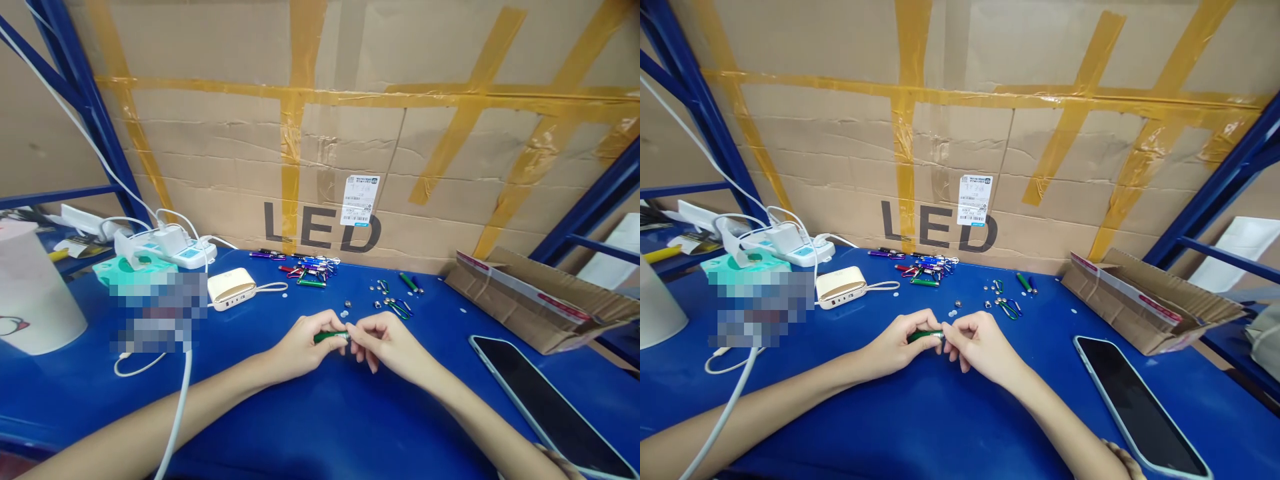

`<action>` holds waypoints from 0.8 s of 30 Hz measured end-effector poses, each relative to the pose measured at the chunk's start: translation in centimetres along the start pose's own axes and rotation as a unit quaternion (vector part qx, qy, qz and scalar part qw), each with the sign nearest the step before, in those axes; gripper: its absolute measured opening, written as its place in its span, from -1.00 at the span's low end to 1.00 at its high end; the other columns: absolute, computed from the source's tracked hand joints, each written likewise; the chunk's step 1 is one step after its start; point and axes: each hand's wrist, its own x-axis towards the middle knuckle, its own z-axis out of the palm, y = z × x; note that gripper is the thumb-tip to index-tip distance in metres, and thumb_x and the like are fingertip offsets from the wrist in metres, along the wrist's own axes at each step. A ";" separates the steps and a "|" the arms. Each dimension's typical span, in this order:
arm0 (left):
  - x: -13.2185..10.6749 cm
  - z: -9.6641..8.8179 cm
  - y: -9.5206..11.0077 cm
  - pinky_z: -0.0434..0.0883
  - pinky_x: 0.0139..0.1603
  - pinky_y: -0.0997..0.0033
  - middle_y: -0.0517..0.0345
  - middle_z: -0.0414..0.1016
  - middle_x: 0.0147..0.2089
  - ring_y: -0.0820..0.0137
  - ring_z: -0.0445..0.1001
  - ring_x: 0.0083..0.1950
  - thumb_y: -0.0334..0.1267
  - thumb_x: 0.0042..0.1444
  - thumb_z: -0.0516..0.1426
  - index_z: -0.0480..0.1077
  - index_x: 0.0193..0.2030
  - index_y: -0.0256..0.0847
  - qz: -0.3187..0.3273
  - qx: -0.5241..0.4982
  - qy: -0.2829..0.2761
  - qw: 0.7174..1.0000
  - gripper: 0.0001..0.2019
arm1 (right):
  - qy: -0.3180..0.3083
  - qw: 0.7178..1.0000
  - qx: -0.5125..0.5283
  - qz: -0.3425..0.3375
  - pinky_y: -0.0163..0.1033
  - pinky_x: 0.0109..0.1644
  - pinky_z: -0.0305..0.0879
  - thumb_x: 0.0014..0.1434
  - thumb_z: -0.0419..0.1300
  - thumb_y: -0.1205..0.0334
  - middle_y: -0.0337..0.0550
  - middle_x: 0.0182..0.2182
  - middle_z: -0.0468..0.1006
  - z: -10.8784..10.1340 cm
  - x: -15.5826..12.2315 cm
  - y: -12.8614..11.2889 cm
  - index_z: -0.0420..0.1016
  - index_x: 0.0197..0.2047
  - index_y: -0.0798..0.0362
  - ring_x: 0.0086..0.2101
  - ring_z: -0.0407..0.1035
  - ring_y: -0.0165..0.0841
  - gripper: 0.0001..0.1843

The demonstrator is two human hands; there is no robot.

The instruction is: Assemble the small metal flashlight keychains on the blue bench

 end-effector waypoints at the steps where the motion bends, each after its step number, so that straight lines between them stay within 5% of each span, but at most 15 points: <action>1: 0.1 0.0 0.0 0.34 -0.25 0.46 0.12 0.46 -0.38 0.44 0.44 -0.32 -0.23 0.12 0.07 0.26 -0.33 -0.26 0.002 -0.004 0.003 1.000 -0.87 | 0.000 1.000 0.014 0.005 -0.43 -0.68 0.13 0.07 0.06 -0.16 -0.23 -0.68 0.39 0.0 0.1 0.0 0.41 -0.58 0.14 -0.75 0.21 -0.54 -0.49; 12: 0.7 0.2 -0.1 0.32 -0.13 0.39 0.14 0.48 -0.39 0.41 0.46 -0.27 -0.25 0.11 0.08 0.28 -0.21 -0.28 -0.001 -0.039 0.042 0.998 -0.84 | 0.052 0.984 -0.151 -0.079 -0.43 -0.57 0.17 0.23 -0.08 -0.03 -0.29 -0.63 0.38 -0.6 0.0 0.0 0.36 -0.52 0.08 -0.67 0.25 -0.53 -0.55; 19: 0.8 0.0 0.2 0.30 -0.08 0.36 0.07 0.50 -0.34 0.38 0.46 -0.22 -0.26 0.12 0.07 0.31 -0.08 -0.33 0.002 -0.040 0.054 0.998 -0.75 | 0.068 0.978 -0.186 -0.070 -0.40 -0.51 0.19 0.26 -0.18 -0.05 -0.30 -0.65 0.40 -1.1 0.2 0.1 0.35 -0.53 0.07 -0.66 0.28 -0.52 -0.48; 24: 0.8 -0.3 0.4 0.29 -0.11 0.36 0.04 0.51 -0.31 0.36 0.43 -0.21 -0.19 0.14 0.06 0.31 -0.02 -0.30 -0.009 -0.022 0.069 0.997 -0.69 | 0.237 0.932 -0.272 -0.041 -0.38 -0.53 0.12 0.21 -0.12 -0.08 -0.27 -0.65 0.44 -3.4 0.3 -0.1 0.37 -0.55 0.05 -0.64 0.31 -0.46 -0.50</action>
